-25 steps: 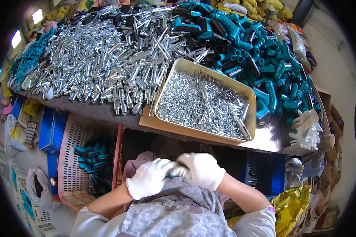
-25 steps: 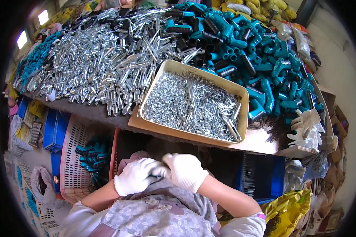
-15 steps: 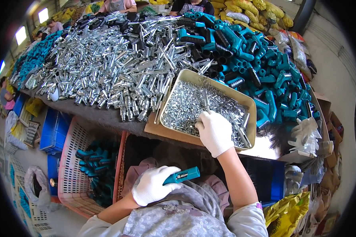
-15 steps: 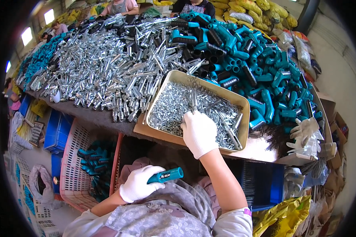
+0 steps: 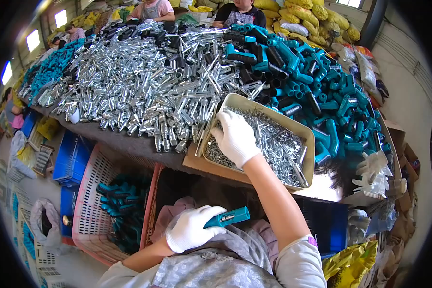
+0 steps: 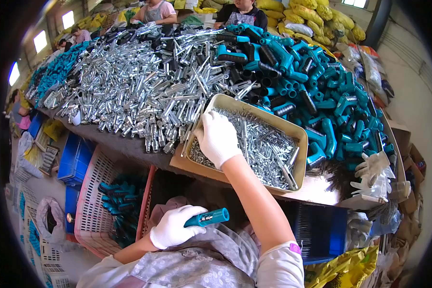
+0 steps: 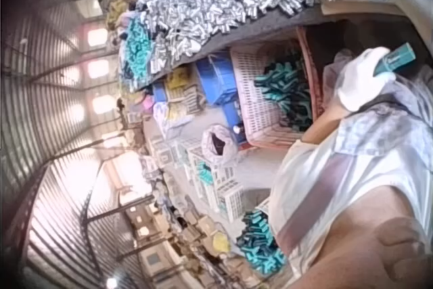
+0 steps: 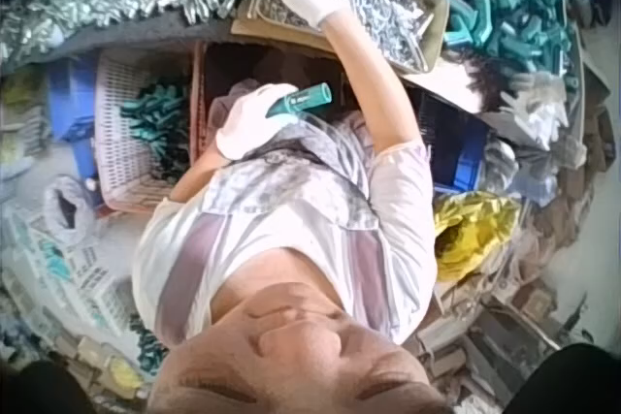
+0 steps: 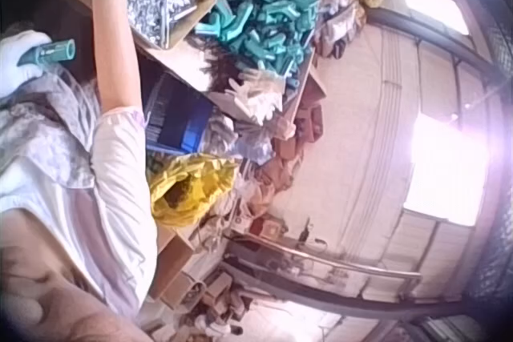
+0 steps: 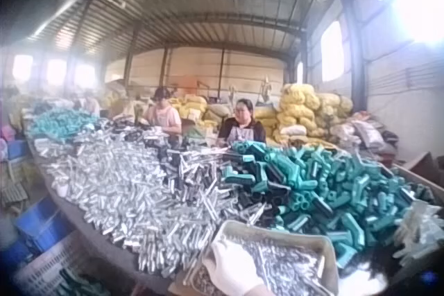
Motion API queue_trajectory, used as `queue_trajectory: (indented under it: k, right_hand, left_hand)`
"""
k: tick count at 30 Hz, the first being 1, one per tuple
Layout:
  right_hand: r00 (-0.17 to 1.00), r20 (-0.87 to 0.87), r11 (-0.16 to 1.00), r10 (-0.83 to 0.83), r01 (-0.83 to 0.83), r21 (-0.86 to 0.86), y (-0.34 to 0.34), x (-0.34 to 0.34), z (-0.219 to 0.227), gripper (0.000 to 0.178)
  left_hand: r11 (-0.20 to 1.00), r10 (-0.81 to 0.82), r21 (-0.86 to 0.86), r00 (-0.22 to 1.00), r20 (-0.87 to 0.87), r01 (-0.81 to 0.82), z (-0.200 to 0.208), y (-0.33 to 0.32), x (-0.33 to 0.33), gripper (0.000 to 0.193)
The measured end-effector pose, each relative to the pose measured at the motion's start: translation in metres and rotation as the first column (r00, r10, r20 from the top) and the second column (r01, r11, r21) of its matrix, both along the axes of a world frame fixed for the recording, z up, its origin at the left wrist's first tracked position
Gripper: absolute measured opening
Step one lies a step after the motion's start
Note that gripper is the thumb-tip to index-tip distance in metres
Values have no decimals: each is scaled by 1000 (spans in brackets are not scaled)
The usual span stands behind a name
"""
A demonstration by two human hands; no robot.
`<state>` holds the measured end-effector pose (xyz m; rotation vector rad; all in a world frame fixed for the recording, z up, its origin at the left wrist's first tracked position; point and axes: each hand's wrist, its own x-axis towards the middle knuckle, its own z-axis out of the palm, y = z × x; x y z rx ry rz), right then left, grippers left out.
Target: Assembling small metal and plastic hardware components at a workbench in a manufacturing environment.
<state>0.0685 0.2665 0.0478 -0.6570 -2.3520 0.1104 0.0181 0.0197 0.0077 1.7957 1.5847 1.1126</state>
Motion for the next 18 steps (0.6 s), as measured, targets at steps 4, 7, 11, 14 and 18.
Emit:
queue_trajectory:
  k: [4, 7, 11, 14, 18]
  right_hand:
    - [994, 27, 967, -102, 106, -233, 7, -11, 3, 24]
    - [997, 51, 992, -64, 69, -106, 5, -9, -5, 23]
    - [995, 98, 976, 0, 22, -217, 2, 2, 7, 27]
    - [980, 201, 974, -2, 47, -220, -17, 5, 15, 30]
    - [990, 110, 996, -84, 84, 10, -37, 4, -4, 28]
  left_hand:
    - [999, 50, 16, 998, 26, -51, -6, -4, -6, 45]
    - [999, 46, 13, 999, 25, -46, -9, -6, -8, 45]
    - [1000, 2, -3, 1000, 25, -2, -7, 0, -6, 44]
    - [1000, -18, -11, 999, 29, 18, -8, 3, -5, 44]
    - [1000, -14, -1, 1000, 20, 14, -9, 5, -3, 44]
